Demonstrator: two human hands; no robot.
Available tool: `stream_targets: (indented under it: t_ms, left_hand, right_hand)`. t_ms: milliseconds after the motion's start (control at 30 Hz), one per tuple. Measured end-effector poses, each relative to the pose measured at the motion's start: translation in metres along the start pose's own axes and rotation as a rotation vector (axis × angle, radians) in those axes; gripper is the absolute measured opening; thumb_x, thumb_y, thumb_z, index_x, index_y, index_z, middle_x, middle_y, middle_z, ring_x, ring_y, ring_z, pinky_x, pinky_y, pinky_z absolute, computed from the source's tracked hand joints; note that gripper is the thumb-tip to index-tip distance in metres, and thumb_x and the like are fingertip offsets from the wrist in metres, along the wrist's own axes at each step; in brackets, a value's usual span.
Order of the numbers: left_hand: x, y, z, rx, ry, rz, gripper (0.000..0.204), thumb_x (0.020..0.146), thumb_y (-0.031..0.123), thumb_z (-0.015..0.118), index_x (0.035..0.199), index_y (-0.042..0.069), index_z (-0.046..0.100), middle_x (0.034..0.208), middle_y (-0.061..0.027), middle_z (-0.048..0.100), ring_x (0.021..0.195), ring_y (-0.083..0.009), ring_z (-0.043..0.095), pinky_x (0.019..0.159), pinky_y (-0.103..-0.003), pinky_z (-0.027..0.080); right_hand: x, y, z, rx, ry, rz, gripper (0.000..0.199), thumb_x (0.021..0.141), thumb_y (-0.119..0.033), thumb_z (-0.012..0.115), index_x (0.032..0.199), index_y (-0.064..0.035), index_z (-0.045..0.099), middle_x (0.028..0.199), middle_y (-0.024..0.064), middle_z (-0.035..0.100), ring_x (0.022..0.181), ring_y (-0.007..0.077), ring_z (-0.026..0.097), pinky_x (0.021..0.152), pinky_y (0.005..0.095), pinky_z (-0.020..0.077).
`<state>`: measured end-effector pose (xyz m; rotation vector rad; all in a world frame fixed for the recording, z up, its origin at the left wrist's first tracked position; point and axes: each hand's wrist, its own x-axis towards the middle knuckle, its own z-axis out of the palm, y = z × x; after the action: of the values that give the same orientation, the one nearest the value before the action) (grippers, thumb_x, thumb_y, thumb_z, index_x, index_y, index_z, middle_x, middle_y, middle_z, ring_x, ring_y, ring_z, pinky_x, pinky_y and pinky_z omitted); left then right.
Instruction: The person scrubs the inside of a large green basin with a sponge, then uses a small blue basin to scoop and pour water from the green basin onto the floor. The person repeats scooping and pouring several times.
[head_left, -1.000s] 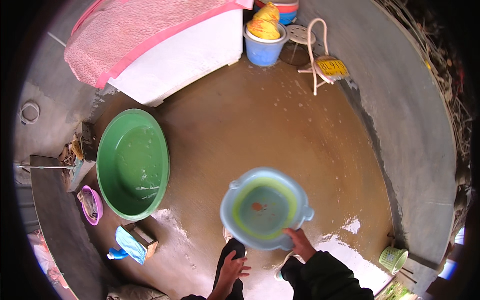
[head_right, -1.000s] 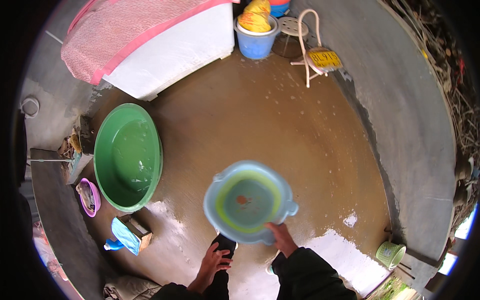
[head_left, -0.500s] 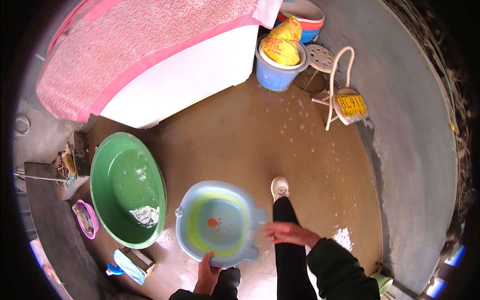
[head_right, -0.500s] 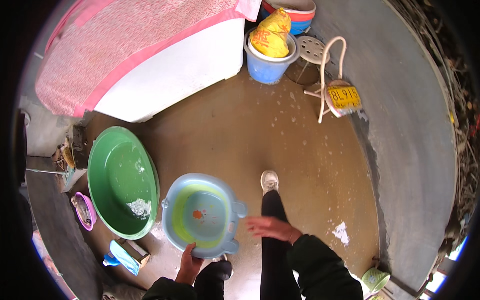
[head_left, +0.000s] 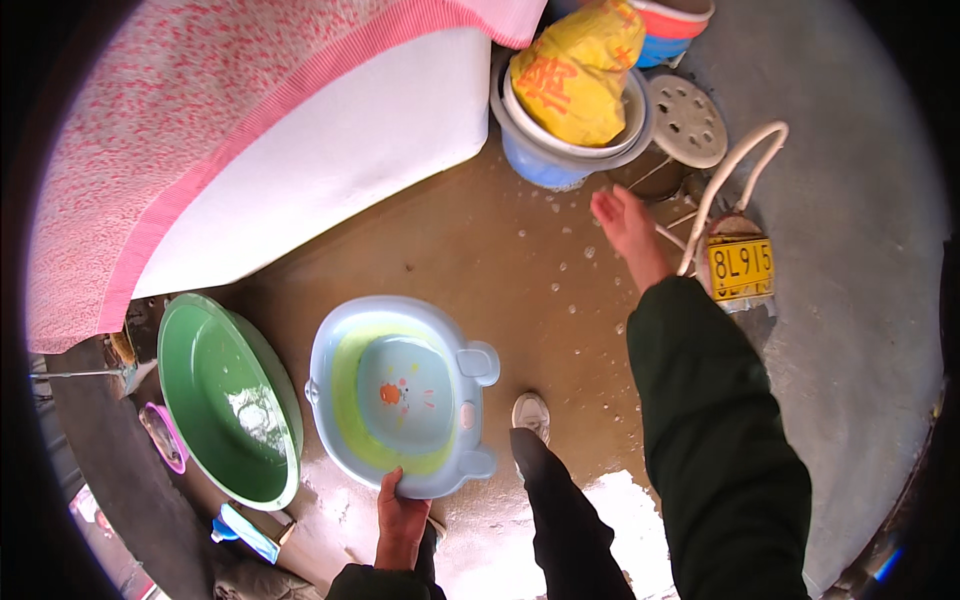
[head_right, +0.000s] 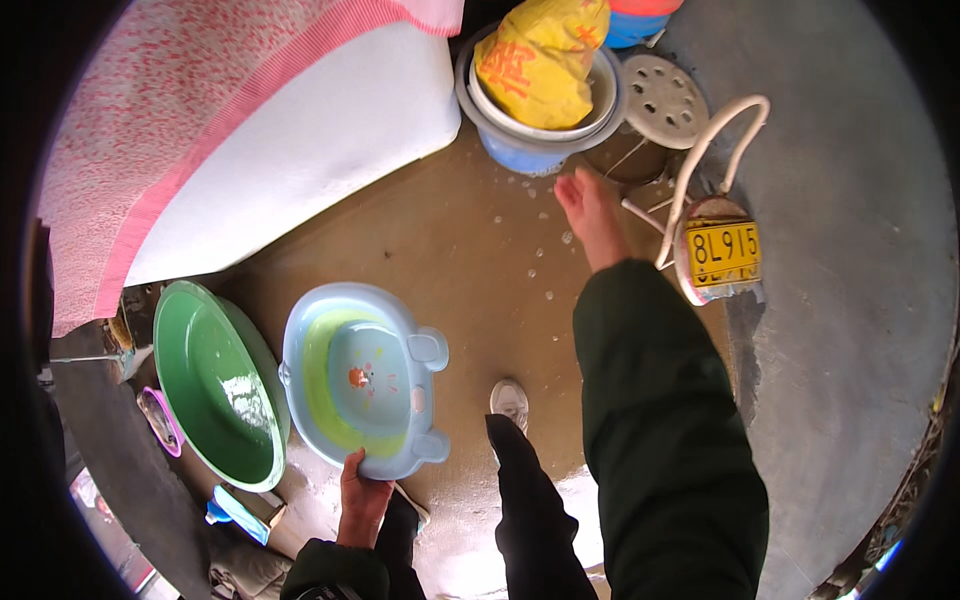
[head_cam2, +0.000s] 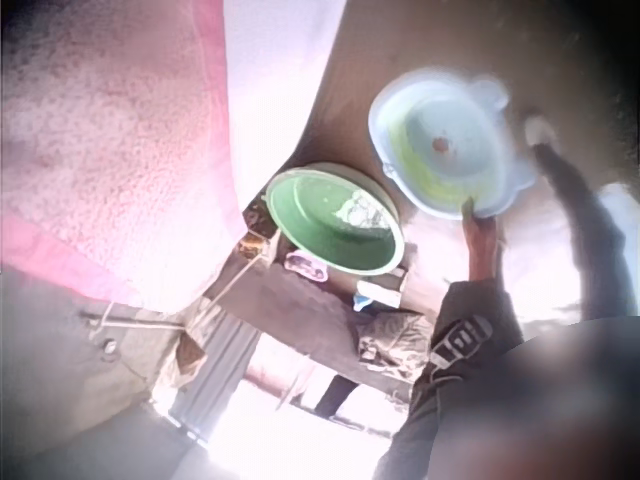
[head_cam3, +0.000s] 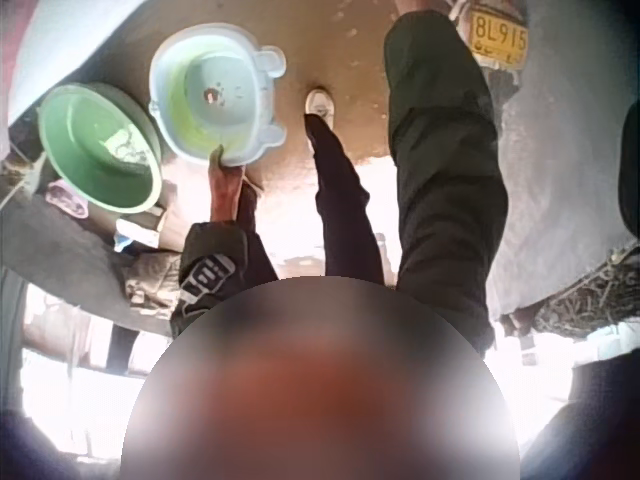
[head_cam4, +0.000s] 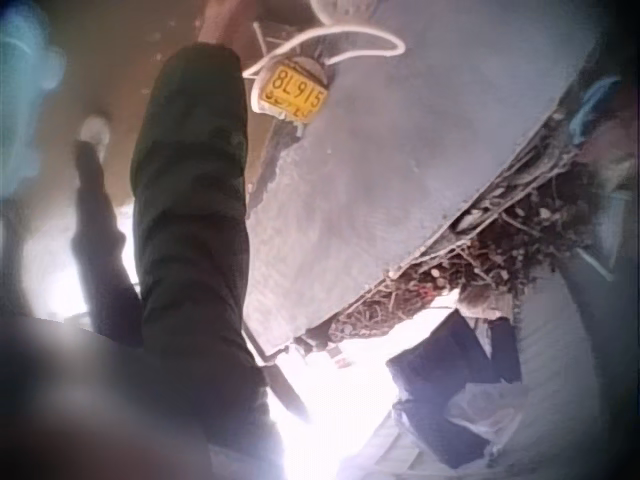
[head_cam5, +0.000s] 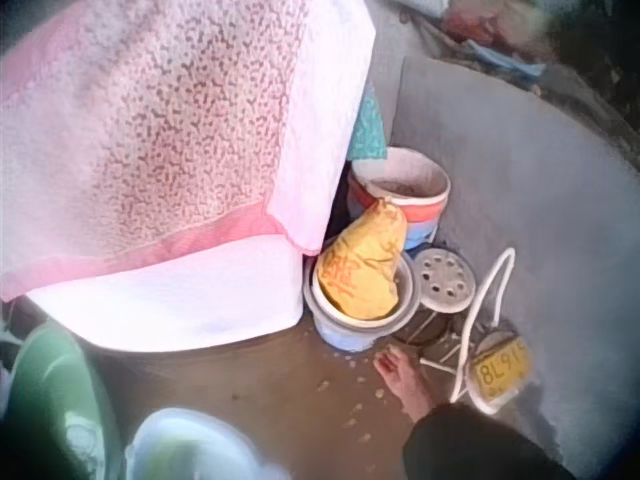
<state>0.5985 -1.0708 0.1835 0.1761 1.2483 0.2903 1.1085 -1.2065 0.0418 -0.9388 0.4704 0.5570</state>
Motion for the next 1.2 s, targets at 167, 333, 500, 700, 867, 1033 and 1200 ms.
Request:
stream_targets:
  t_ms: [167,333,500,700,867,1033,1200]
  left_hand:
    - [0.010,0.002,0.009,0.021,0.041,0.007,0.047,0.085,0.017,0.061,0.127,0.005,0.046,0.125,-0.0072,0.055,0.117,-0.0239,0.052,0.099,-0.042,0.042]
    - [0.012,-0.001,0.009,-0.015,0.070,0.004,0.048,0.085,0.017,0.061,0.128,0.004,0.045,0.126,-0.0080,0.055,0.117,-0.0254,0.052,0.100,-0.043,0.042]
    - [0.003,-0.008,0.008,-0.048,0.120,-0.024,0.049,0.085,0.017,0.060,0.128,0.004,0.044,0.128,-0.0094,0.053,0.119,-0.0259,0.050,0.101,-0.044,0.039]
    - [-0.019,-0.008,0.010,-0.018,0.082,-0.027,0.047,0.083,0.016,0.061,0.127,0.004,0.046,0.125,-0.0072,0.055,0.117,-0.0236,0.052,0.102,-0.040,0.040]
    - [-0.042,0.002,-0.002,0.033,0.068,0.002,0.053,0.083,0.018,0.060,0.131,0.004,0.043,0.129,-0.0073,0.052,0.121,-0.0239,0.048,0.103,-0.041,0.037]
    - [-0.052,0.015,-0.022,0.053,0.030,0.015,0.053,0.082,0.017,0.061,0.131,0.006,0.043,0.128,-0.0063,0.053,0.119,-0.0235,0.050,0.103,-0.041,0.039]
    - [-0.056,0.018,-0.036,0.032,0.084,0.005,0.052,0.082,0.017,0.061,0.130,0.006,0.045,0.127,-0.0060,0.054,0.118,-0.0234,0.051,0.102,-0.041,0.040]
  right_hand:
    - [0.056,-0.012,0.025,0.170,0.184,0.105,0.029,0.084,-0.017,0.066,0.106,-0.0026,0.052,0.103,0.0139,0.052,0.102,0.0279,0.052,0.095,0.0442,0.0467]
    - [0.064,-0.011,0.042,0.066,0.246,0.179,0.029,0.081,-0.012,0.067,0.103,-0.0008,0.052,0.098,0.0127,0.052,0.092,0.0265,0.054,0.089,0.0478,0.0532]
    - [0.044,-0.017,0.023,0.039,0.077,0.150,0.023,0.082,-0.012,0.065,0.100,-0.0024,0.055,0.101,0.0095,0.056,0.091,0.0205,0.055,0.090,0.0427,0.0534]
    - [-0.051,0.001,-0.042,-0.166,0.022,0.181,0.016,0.087,-0.020,0.060,0.099,-0.0095,0.058,0.092,0.0037,0.060,0.080,0.0162,0.058,0.077,0.0367,0.0545]
    - [-0.138,0.056,-0.063,-0.204,0.033,0.275,0.019,0.087,-0.017,0.057,0.101,-0.0044,0.057,0.095,0.0069,0.063,0.083,0.0184,0.064,0.076,0.0376,0.0572]
    - [-0.176,0.114,-0.056,-0.255,0.027,0.253,0.031,0.087,-0.016,0.056,0.114,-0.0015,0.052,0.105,0.0099,0.063,0.090,0.0221,0.065,0.081,0.0418,0.0566]
    - [-0.186,0.155,-0.035,-0.247,0.000,0.289,0.032,0.088,-0.016,0.056,0.116,-0.0013,0.051,0.108,0.0101,0.062,0.093,0.0234,0.064,0.084,0.0446,0.0548]
